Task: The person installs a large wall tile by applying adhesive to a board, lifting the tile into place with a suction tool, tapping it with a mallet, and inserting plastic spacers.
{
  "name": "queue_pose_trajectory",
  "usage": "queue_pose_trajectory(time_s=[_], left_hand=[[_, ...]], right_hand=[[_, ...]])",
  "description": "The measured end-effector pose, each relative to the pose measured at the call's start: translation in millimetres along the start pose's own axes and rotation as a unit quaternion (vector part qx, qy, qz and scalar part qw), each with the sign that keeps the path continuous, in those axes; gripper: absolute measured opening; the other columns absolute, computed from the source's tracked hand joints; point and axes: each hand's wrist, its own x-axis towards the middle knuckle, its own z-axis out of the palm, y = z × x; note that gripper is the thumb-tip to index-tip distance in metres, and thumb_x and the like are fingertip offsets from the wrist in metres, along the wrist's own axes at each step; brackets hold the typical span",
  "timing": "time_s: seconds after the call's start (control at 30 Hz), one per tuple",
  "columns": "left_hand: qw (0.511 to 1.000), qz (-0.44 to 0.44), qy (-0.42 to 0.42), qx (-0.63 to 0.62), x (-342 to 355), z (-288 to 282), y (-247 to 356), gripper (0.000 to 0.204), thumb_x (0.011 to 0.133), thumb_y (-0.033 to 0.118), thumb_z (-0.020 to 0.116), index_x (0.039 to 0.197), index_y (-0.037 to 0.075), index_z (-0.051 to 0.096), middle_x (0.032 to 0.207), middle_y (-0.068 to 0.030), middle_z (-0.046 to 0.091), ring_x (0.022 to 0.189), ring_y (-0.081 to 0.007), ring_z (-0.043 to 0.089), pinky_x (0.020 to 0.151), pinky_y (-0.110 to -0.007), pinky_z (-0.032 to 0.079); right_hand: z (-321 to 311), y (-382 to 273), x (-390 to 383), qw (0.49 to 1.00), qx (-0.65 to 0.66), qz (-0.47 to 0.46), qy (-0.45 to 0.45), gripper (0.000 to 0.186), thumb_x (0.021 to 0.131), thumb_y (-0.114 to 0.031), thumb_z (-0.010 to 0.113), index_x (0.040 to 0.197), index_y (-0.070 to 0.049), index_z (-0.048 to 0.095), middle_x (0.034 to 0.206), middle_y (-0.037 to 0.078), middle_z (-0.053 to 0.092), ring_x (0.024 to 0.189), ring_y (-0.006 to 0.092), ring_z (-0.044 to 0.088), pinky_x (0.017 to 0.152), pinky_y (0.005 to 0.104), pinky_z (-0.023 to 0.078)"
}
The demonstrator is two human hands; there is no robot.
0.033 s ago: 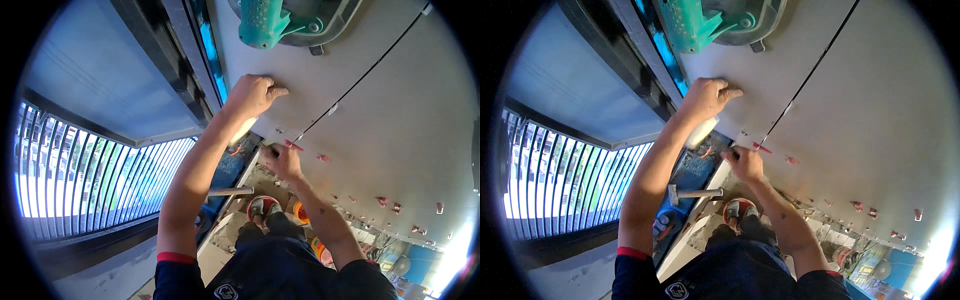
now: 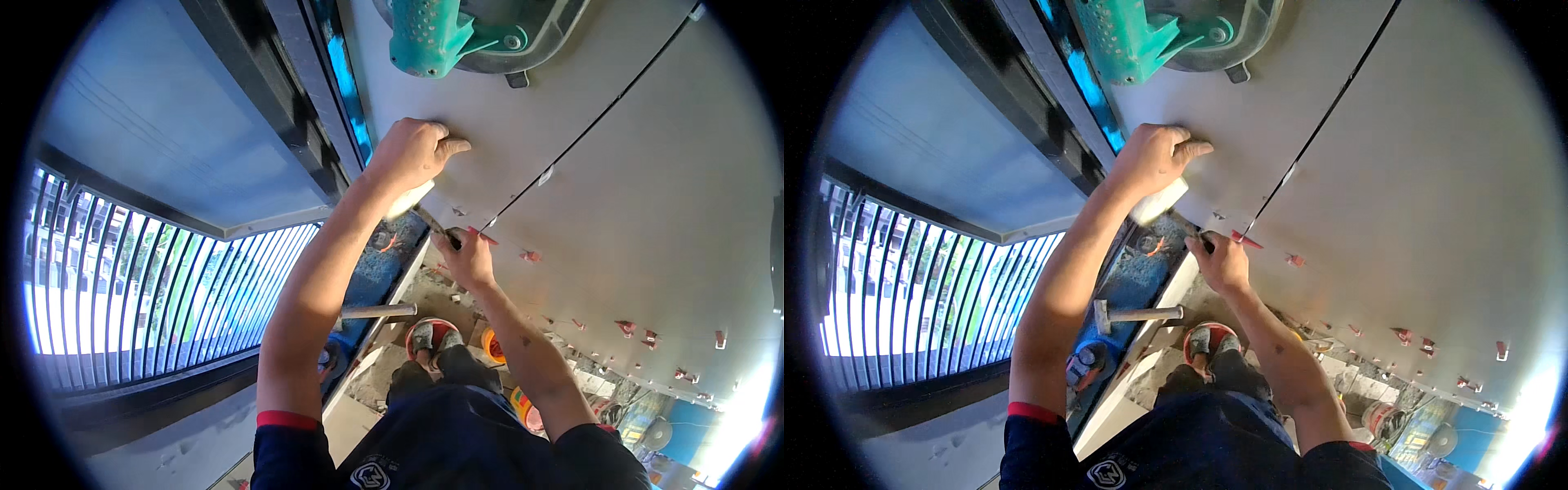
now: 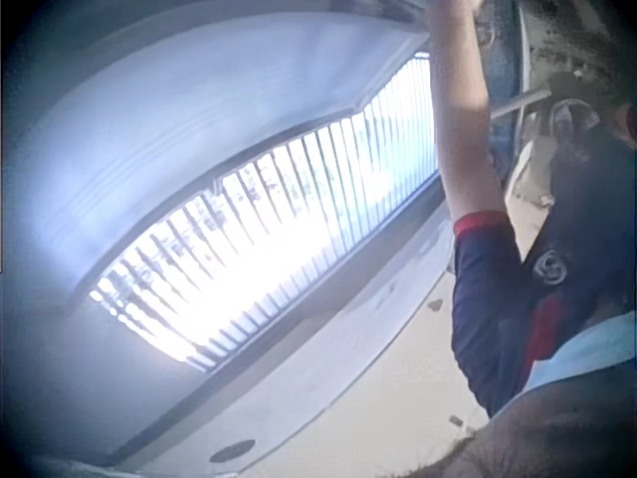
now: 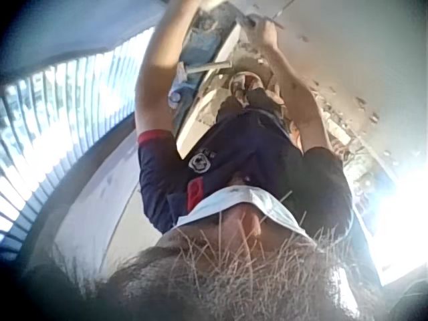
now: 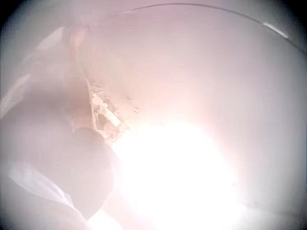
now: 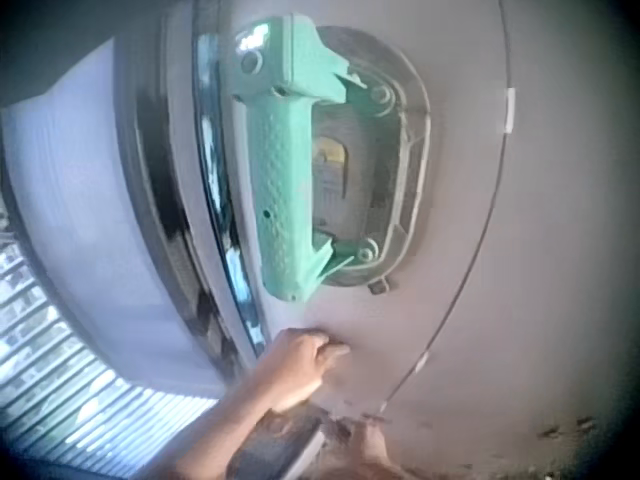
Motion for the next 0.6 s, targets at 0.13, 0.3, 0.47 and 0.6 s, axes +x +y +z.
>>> queue_pose_trajectory(time_s=[0.13, 0.3, 0.47, 0.6], left_hand=[[1.0, 0.02, 0.002, -0.002, -2, 1, -15, 0.03, 0.085, 0.03, 0.069, 0.085, 0.0, 0.071, 0.071, -0.0211, 0.062, 0.064, -0.0383, 0.06, 0.058, -0.041, 0.048], [1.0, 0.013, -0.018, 0.008, 2, -2, -6, 0.03, 0.086, 0.029, 0.068, 0.088, -0.001, 0.071, 0.074, -0.0211, 0.063, 0.065, -0.0382, 0.061, 0.059, -0.04, 0.049], [0.998, 0.053, 0.013, 0.02, 2, 1, -13, 0.032, 0.085, 0.031, 0.069, 0.087, -0.001, 0.071, 0.072, -0.0219, 0.062, 0.062, -0.0379, 0.06, 0.057, -0.04, 0.048], [0.999, 0.022, -0.007, 0.021, 0, -3, -9, 0.034, 0.084, 0.033, 0.07, 0.085, -0.002, 0.07, 0.068, -0.0207, 0.062, 0.06, -0.0374, 0.06, 0.055, -0.04, 0.048]], right_hand=[[13, -31, -8, 0.995, -0.062, -0.046, -0.062, 0.042, 0.085, -0.043, 0.066, 0.086, -0.001, 0.068, 0.074, 0.02, 0.065, 0.067, 0.0363, 0.064, 0.062, 0.0437, 0.05], [16, -22, 8, 0.999, -0.021, 0.001, -0.025, 0.047, 0.083, -0.046, 0.067, 0.082, 0.001, 0.066, 0.071, 0.021, 0.063, 0.068, 0.0402, 0.063, 0.063, 0.0455, 0.05], [12, -9, 26, 1.0, 0.002, -0.011, -0.001, 0.043, 0.085, -0.043, 0.065, 0.08, -0.001, 0.065, 0.067, 0.02, 0.062, 0.066, 0.0409, 0.062, 0.062, 0.0468, 0.049], [6, -15, 3, 0.988, -0.096, -0.074, -0.1, 0.039, 0.084, -0.043, 0.066, 0.079, -0.004, 0.066, 0.069, 0.019, 0.062, 0.067, 0.0381, 0.063, 0.061, 0.0461, 0.049]])
